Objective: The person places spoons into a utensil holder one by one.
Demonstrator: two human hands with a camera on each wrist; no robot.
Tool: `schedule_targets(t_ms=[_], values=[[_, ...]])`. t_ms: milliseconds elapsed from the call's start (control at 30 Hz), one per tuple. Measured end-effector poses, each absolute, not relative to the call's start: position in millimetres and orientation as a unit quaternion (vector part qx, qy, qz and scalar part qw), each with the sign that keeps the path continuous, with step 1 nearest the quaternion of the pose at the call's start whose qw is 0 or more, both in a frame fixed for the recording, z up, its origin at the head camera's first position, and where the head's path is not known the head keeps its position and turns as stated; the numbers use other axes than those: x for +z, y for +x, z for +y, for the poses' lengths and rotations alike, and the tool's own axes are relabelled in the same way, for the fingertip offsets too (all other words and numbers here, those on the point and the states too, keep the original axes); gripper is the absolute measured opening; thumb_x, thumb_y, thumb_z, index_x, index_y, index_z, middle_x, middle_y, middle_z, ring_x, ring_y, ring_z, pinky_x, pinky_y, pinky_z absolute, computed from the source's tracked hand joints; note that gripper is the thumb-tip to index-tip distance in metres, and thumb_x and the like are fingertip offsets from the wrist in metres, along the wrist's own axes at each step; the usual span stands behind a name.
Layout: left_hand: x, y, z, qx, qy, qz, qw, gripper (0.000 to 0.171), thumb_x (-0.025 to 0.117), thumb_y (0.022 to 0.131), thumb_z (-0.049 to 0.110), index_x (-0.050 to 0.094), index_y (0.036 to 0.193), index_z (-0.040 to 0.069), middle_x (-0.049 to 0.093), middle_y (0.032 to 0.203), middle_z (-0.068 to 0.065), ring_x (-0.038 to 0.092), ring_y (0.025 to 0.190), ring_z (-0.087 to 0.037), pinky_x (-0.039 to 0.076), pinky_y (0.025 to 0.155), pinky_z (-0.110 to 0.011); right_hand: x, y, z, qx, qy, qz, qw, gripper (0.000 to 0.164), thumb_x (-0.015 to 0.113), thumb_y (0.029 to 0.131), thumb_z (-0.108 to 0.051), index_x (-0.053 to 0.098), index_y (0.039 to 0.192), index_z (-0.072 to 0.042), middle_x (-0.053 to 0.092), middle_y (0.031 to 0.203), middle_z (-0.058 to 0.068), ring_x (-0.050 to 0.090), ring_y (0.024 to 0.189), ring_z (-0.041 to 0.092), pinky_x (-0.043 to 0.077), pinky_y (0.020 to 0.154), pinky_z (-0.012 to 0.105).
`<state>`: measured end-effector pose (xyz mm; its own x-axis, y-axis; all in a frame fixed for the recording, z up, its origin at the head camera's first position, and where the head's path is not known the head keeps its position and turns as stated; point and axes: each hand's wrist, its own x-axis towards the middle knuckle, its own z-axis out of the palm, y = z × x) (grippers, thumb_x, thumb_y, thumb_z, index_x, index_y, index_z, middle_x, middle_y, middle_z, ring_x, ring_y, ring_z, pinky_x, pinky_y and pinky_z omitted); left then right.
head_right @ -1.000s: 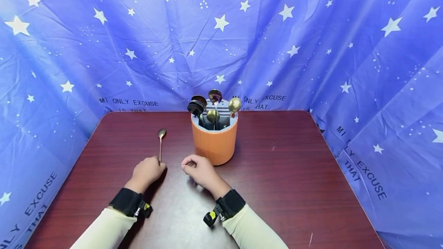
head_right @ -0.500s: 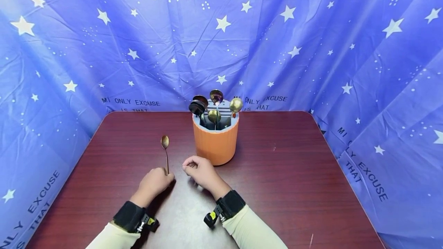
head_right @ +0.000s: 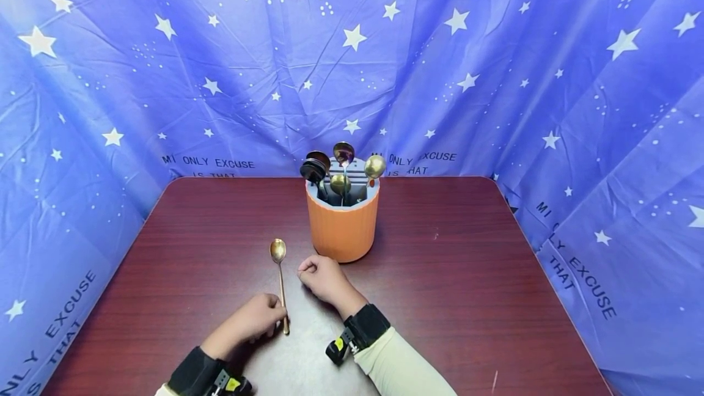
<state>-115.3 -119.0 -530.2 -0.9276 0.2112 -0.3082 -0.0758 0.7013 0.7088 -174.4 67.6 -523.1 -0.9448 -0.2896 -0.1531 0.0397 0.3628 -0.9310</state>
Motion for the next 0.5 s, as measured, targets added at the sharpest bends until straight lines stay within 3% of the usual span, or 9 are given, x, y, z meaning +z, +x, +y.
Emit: schedule_targets(t_ms=[167,367,500], values=[[-523.4,-105.4,-116.6,0.309,0.095,0.936,0.142,0.023,0.064,0.086,0.018,0.050,0.067,0.015,0.048,0.059,0.004,0.045,0.053,-0.015,0.037,0.051,-0.031,-522.0,-174.6,68.2,-0.551,-0.079,0.817,0.149,0.007,0.066,0.090,-0.009,0.068,0.094,-0.003,0.066,0.076,0.010,0.052,0.051,0.010,0.044,0.046,0.024],[-525.4,-117.5,-106.8,0.259,0.057,0.961,0.084,0.026,0.065,0.091,0.028,0.055,0.071,0.015,0.052,0.063,-0.001,0.047,0.055,-0.018,0.040,0.052,-0.038,-520.7,-173.3,67.6,-0.536,-0.079,0.827,0.151,0.007,0.064,0.090,-0.010,0.069,0.093,-0.006,0.065,0.074,0.005,0.053,0.053,0.010,0.046,0.047,0.025],[-527.9,-122.7,-101.8,0.230,0.048,0.970,0.059,0.026,0.066,0.086,0.026,0.054,0.067,0.015,0.056,0.063,-0.002,0.050,0.054,-0.021,0.043,0.052,-0.041,-524.2,-170.4,65.8,-0.531,-0.076,0.831,0.150,0.005,0.065,0.089,-0.009,0.069,0.091,-0.007,0.063,0.071,0.001,0.053,0.052,0.010,0.046,0.046,0.026]])
